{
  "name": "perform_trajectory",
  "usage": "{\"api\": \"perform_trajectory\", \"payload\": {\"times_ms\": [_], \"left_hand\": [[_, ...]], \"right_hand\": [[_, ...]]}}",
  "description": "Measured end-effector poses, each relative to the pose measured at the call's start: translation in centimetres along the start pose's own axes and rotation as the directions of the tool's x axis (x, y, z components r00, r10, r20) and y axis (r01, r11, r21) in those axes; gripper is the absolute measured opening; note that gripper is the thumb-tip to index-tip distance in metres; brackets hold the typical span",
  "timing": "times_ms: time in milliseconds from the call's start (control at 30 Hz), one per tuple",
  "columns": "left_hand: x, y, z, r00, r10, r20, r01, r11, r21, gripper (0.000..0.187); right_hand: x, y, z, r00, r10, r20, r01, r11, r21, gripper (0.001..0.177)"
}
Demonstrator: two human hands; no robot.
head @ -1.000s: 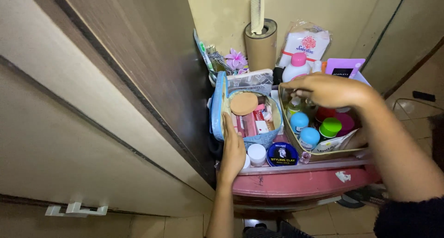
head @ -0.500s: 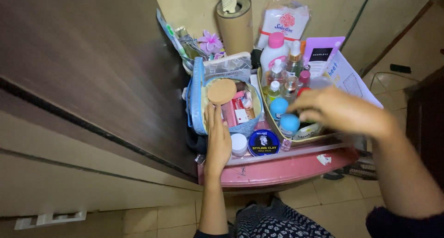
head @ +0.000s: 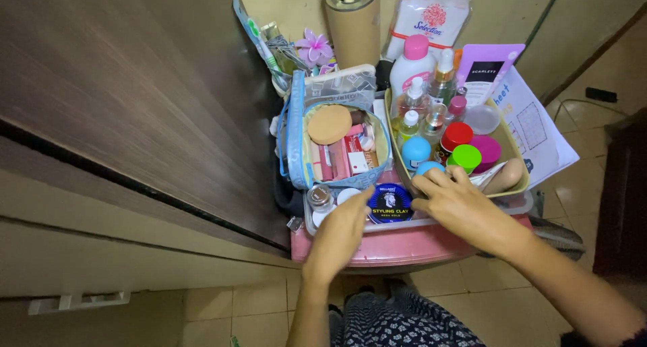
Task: The person organizes cosmetics by moving items between a blue cosmetic bag and a plastic tray on a pink cabinet. They handle lipsticks, compacts, bottles, and jars, placing some into the bag and others into the tray, then close the bag.
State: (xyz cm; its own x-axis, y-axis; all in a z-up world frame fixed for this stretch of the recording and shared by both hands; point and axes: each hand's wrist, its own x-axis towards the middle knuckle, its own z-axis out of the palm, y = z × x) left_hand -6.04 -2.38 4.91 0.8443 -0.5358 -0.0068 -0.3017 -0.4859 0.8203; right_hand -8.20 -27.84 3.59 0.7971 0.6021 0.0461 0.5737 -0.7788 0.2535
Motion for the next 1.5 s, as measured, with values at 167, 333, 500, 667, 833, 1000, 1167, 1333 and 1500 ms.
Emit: {"api": "perform_trajectory", "payload": {"times_ms": [167,333,500,667,833,1000,1167,1333,1500], "left_hand": [[-1.1,-2.1,2.1,0.990,0.141,-0.005,-0.140,0.984,0.111,0.040],[-1.8,-3.4,3.1,0.975,0.216,-0.055,-0.202,0.961,0.190,0.033],[-2.3,-3.5,3.4,0.974,0.221,-0.057,-0.201,0.948,0.246,0.031],[-1.5,-5.3,5.4,0.970,0.234,-0.062,-0.195,0.906,0.375,0.027],[-1.0,-5.1,7.8,0.948,0.283,-0.147,-0.158,0.816,0.555,0.031],[-1.3,-4.7,8.0,0.927,0.334,-0.173,-0.165,0.774,0.611,0.026],[-1.3,-4.5,8.1,0.927,0.336,-0.167,-0.140,0.725,0.675,0.016],[-1.8,-4.4,7.5,0.912,0.383,-0.146,-0.170,0.677,0.716,0.021],[-2.0,-4.4,6.9,0.886,0.440,-0.144,-0.232,0.691,0.685,0.019]], "right_hand": [[0.5,1.6,-3.4,0.996,0.000,0.089,-0.040,0.893,0.449,0.037],[1.9,1.1,-5.4,0.992,0.122,0.030,-0.119,0.834,0.539,0.034],[4.7,-0.7,-2.0,0.989,0.110,-0.095,-0.081,0.958,0.276,0.016],[5.2,-1.2,1.5,0.966,0.190,-0.176,-0.144,0.958,0.247,0.016],[4.8,-1.1,-0.1,0.964,0.255,-0.073,-0.230,0.940,0.251,0.042],[4.5,-1.4,-0.8,0.886,0.416,-0.203,-0.391,0.908,0.152,0.031],[5.5,-1.6,-0.1,0.831,0.419,-0.366,-0.399,0.907,0.133,0.019],[6.1,-2.2,1.7,0.796,0.495,-0.347,-0.480,0.867,0.134,0.024],[6.9,-3.0,2.8,0.802,0.488,-0.345,-0.518,0.855,0.006,0.023]]}}
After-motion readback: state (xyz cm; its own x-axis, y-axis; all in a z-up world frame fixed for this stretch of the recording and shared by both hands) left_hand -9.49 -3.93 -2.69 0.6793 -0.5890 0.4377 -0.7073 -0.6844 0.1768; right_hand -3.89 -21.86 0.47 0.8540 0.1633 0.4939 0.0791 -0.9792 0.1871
